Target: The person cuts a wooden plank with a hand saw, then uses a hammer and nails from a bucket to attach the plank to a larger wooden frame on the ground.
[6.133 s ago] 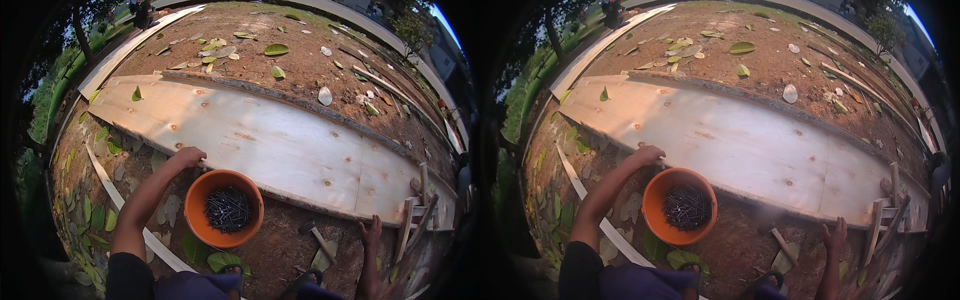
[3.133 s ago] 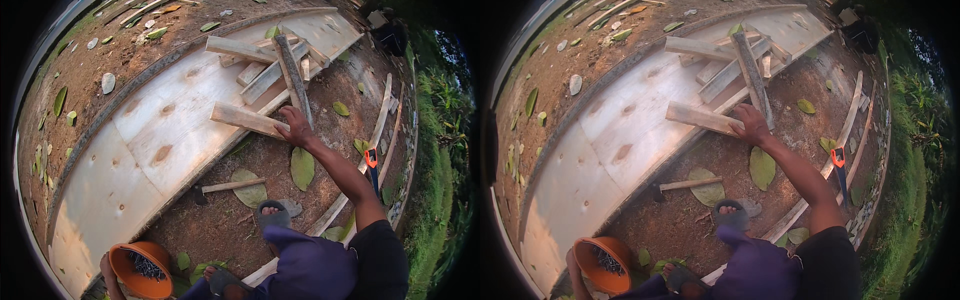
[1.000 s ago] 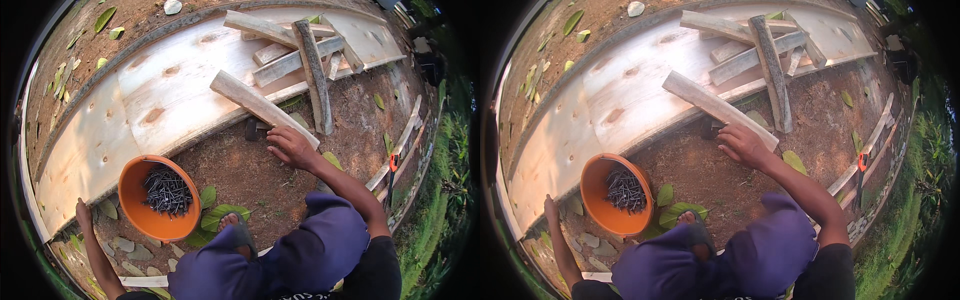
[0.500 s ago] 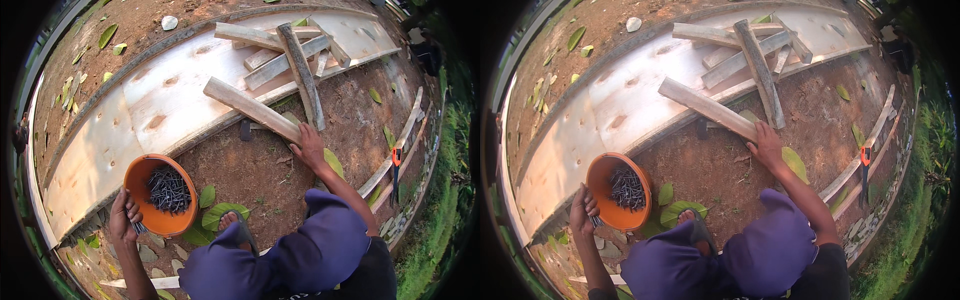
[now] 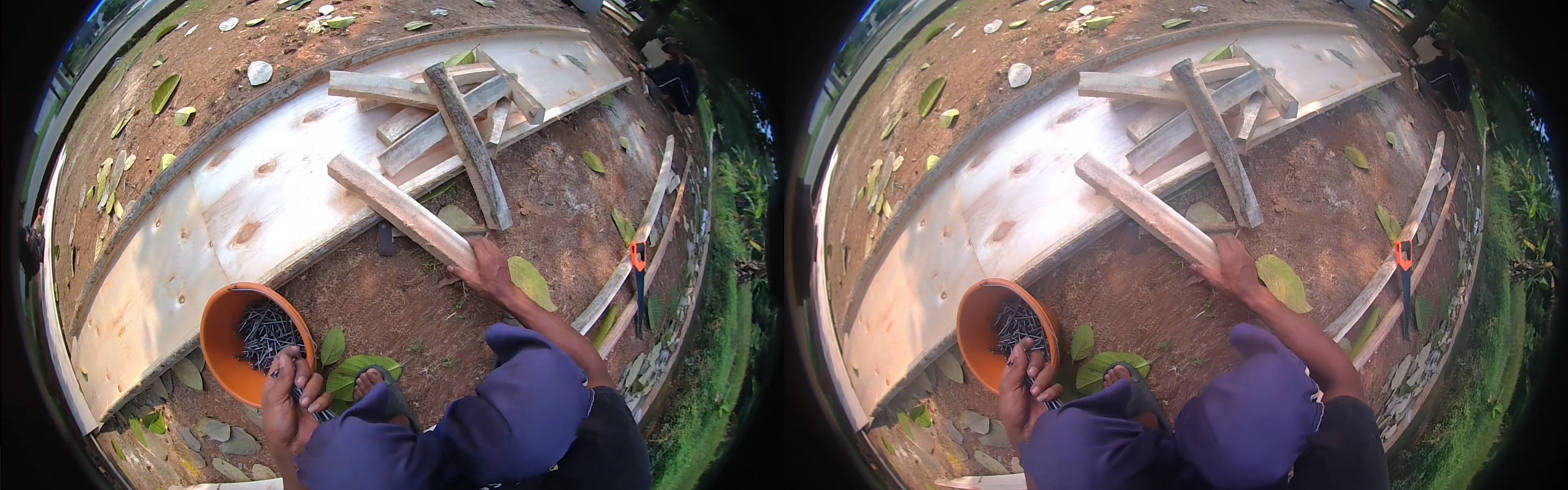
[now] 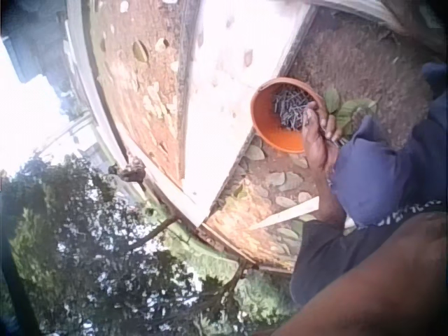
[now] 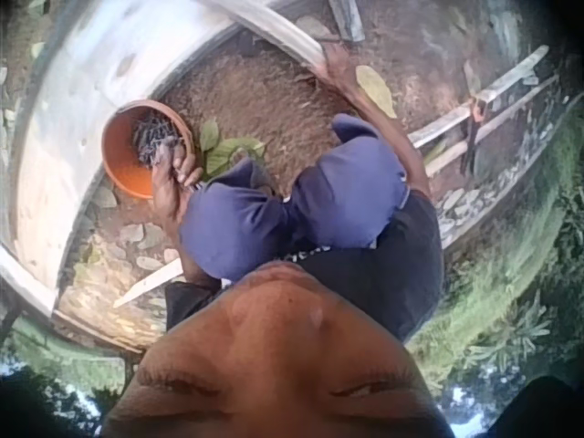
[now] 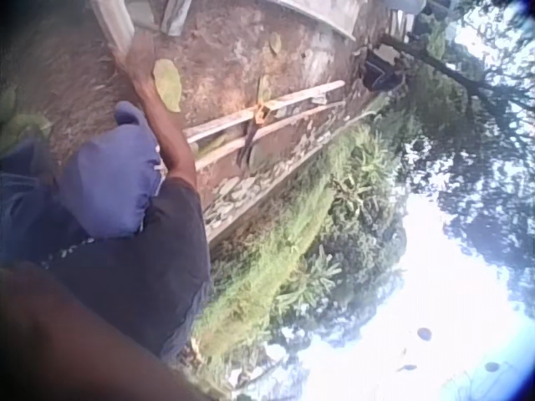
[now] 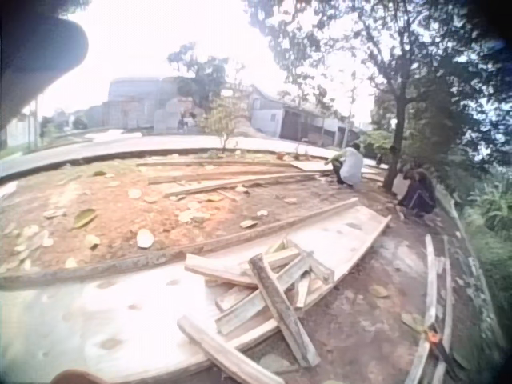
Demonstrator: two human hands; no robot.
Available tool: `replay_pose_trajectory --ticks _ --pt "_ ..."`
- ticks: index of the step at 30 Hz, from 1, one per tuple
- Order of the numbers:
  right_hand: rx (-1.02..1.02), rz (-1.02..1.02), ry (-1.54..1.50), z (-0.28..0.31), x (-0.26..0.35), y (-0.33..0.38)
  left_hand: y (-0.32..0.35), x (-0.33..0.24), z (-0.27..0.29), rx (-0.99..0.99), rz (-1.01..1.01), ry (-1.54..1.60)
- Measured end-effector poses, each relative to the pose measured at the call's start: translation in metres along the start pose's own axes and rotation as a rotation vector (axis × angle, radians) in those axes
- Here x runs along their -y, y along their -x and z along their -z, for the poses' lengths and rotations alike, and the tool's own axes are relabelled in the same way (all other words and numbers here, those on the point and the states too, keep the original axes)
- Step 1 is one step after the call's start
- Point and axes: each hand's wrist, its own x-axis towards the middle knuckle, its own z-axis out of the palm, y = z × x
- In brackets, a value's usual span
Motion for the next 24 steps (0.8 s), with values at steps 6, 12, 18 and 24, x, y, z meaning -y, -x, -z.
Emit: replay_pose_trajectory --ticks 6,12,18,24 --pt "0.049 -0.212 -0.102 0.002 0.003 0.03 -0.006 0.002 -0.012 -0.015 0.077 -0.03" --pt "-0.114 -0.191 -0.073 0.008 -0.001 -0.006 -0.007 0.0 -0.004 0.091 0.222 0.008" --pt "-0.152 -0.278 -0.102 0.024 0.012 -0.084 -0.008 0.007 -0.016 0.201 0.198 0.002" --pt "-0.515 0.285 0.421 0.037 -0.001 -0.156 -0.016 0.008 -0.016 0.116 0.307 0.211"
